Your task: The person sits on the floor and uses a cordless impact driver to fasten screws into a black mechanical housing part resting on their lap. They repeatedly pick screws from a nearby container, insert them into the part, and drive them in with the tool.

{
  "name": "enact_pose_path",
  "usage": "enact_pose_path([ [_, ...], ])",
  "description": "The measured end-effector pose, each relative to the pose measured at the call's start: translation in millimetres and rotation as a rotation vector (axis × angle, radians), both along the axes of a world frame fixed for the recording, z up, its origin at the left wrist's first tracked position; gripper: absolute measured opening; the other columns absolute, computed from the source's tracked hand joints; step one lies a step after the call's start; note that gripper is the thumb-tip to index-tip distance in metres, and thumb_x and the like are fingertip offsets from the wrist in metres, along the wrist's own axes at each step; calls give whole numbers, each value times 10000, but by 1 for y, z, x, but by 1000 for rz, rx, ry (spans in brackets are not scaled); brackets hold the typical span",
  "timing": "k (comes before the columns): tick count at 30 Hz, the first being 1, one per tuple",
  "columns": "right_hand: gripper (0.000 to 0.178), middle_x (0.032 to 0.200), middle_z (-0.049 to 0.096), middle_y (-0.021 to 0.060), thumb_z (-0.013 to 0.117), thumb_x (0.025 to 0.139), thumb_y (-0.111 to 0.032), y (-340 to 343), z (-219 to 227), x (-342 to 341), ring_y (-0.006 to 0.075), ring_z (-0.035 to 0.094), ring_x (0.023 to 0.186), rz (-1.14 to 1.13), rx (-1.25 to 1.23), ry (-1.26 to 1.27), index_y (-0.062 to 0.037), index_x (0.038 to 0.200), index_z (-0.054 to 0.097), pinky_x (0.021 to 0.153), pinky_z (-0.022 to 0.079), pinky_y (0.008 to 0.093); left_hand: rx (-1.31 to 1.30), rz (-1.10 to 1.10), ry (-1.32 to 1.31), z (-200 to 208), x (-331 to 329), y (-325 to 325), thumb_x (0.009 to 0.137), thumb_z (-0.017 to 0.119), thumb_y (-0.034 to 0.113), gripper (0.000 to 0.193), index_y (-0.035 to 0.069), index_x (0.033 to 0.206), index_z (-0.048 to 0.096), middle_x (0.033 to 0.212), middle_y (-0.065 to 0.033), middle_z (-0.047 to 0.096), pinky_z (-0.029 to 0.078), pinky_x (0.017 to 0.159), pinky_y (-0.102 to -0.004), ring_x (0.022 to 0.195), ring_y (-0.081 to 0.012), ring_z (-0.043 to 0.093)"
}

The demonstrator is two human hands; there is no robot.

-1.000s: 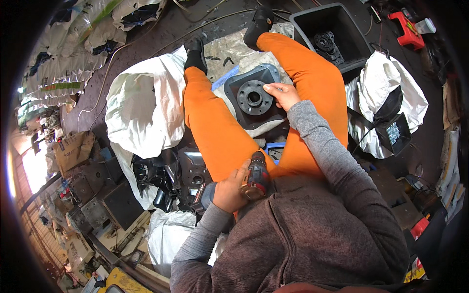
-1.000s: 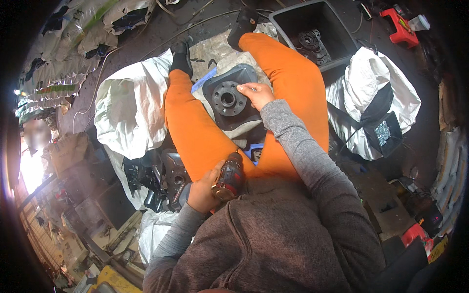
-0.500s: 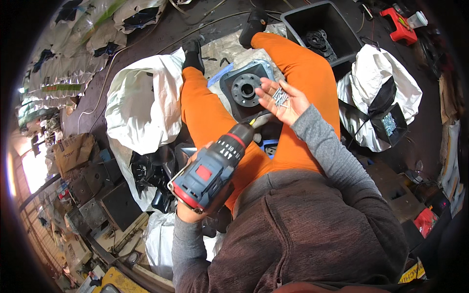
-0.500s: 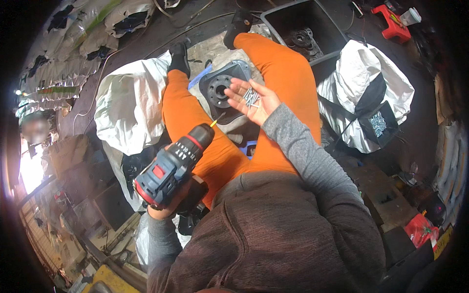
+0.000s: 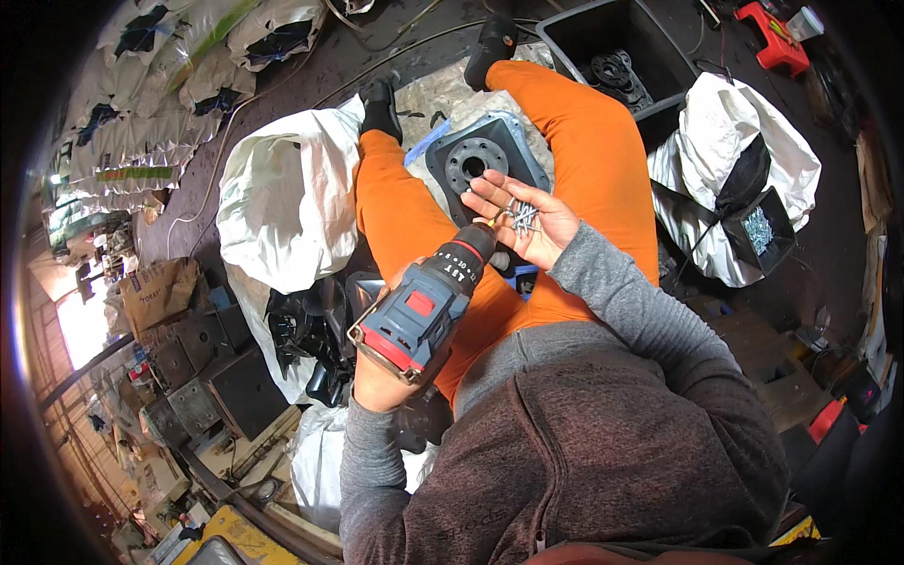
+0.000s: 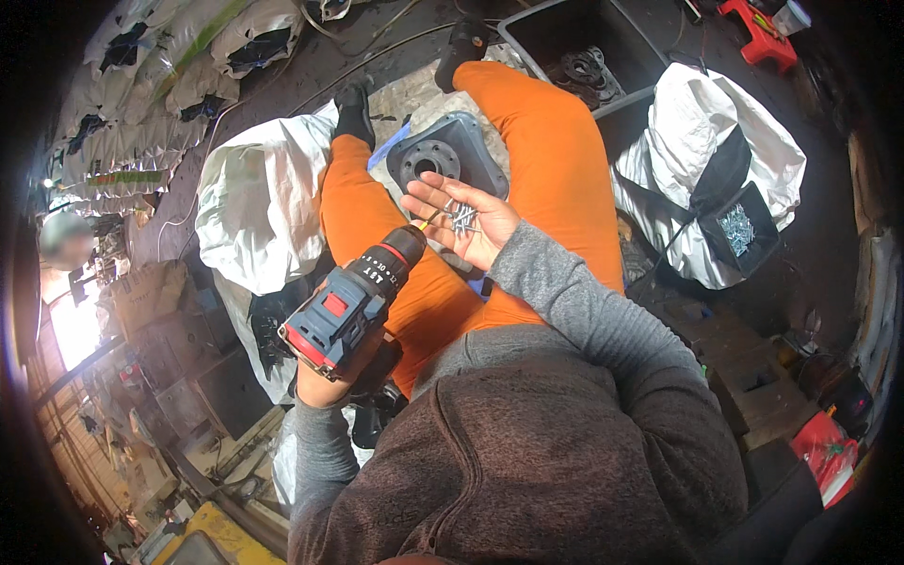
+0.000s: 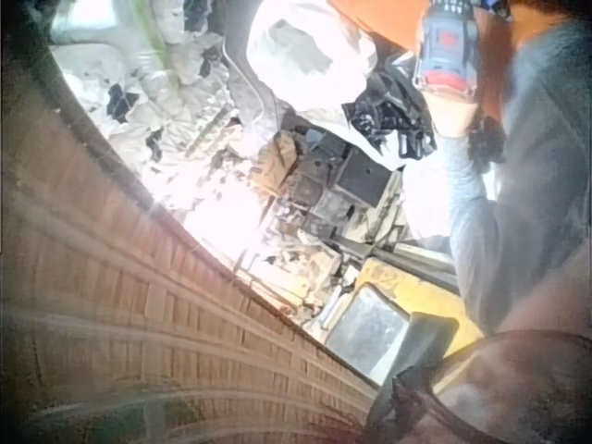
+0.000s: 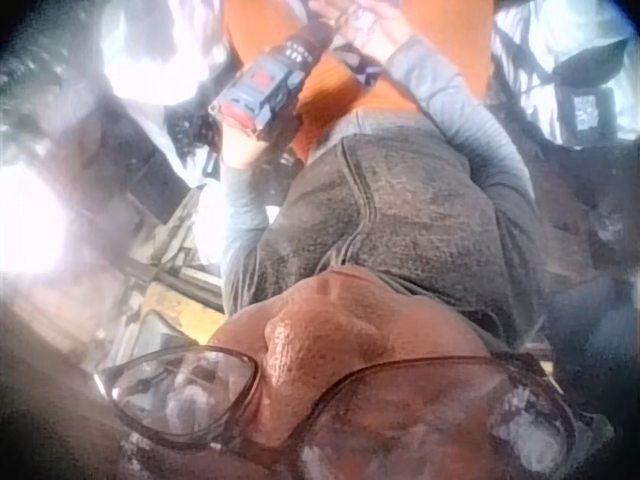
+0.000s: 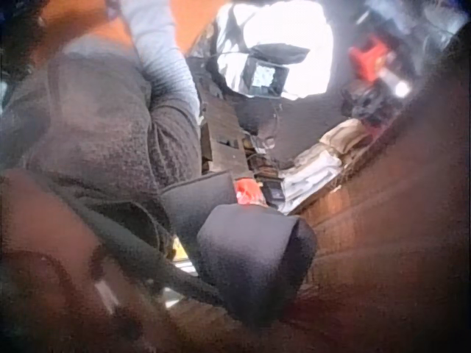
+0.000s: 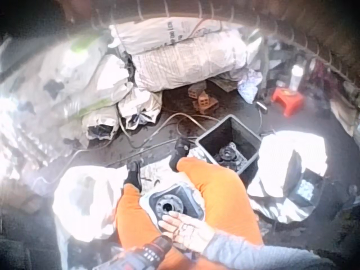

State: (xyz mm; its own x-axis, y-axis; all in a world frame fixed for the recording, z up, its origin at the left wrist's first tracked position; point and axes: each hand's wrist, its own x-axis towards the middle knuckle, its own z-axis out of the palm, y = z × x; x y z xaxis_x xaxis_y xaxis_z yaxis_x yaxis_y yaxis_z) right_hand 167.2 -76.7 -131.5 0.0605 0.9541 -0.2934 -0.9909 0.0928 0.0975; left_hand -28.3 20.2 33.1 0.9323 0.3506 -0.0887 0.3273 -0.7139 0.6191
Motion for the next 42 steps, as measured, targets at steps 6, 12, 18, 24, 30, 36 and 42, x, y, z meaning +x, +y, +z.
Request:
enact_pose_path([
  [6, 334, 1319, 569, 119, 444, 1011, -182, 3, -8, -9, 285, 505, 1277, -26, 24, 117, -50, 1313, 495, 987, 491, 418, 50, 27, -10, -4, -1, -3, 784, 704, 70, 347, 17, 1115, 615, 1051, -112, 660, 519, 837, -367, 942, -266, 657],
  [12, 339, 1332, 558, 118, 443, 1015, -191, 4, -9, -14, 291, 501, 1282, -18, 21, 59, -44, 1319, 482, 1028, 471, 448, 5, 41, 38, -1, -2, -2, 757, 713, 69, 393, 34, 1138, 620, 1123, -131, 631, 498, 893, -376, 1013, -285, 630],
  [18, 353, 1326, 558, 119, 460, 1012, -212, 10, -10, -21, 274, 500, 1282, -21, -93, -1, -37, 1318, 483, 1021, 475, 438, 51, -8, 67, -5, -5, 2, 747, 711, 69, 435, 68, 1176, 637, 1284, -153, 574, 477, 973, -367, 1145, -280, 594],
  [24, 335, 1274, 589, 128, 492, 1000, -212, 12, 0, -18, 253, 555, 1218, 73, -187, -39, -43, 1288, 520, 854, 527, 335, -28, 60, 91, 1, -2, 4, 732, 716, 61, 450, 53, 1175, 637, 1282, -153, 578, 463, 992, -368, 1156, -285, 588],
  [30, 353, 948, 628, 24, 500, 1006, -253, -4, -41, -11, 125, 610, 795, 14, -398, -183, -72, 1308, 527, 673, 530, 265, 209, -156, 118, 11, 8, 35, 746, 670, 48, 395, 86, 1138, 649, 1169, -137, 632, 489, 926, -385, 1075, -327, 608],
  [36, 346, 644, 315, -88, 509, 1005, -250, 16, -41, 9, 13, 290, 502, -60, -728, -568, -74, 1299, 557, 459, 292, 186, -40, 137, 86, -14, 27, 65, 770, 666, 30, 254, 40, 1023, 679, 894, -84, 686, 524, 718, -357, 795, -228, 660],
  [42, 314, 571, 298, -122, 571, 977, -273, 41, -58, 34, 7, 256, 453, -15, -818, -736, -90, 1225, 631, 417, 230, 190, -168, 185, 200, -42, 57, 87, 761, 657, 12, 250, -5, 1011, 656, 923, -106, 676, 511, 746, -342, 833, -230, 649],
])
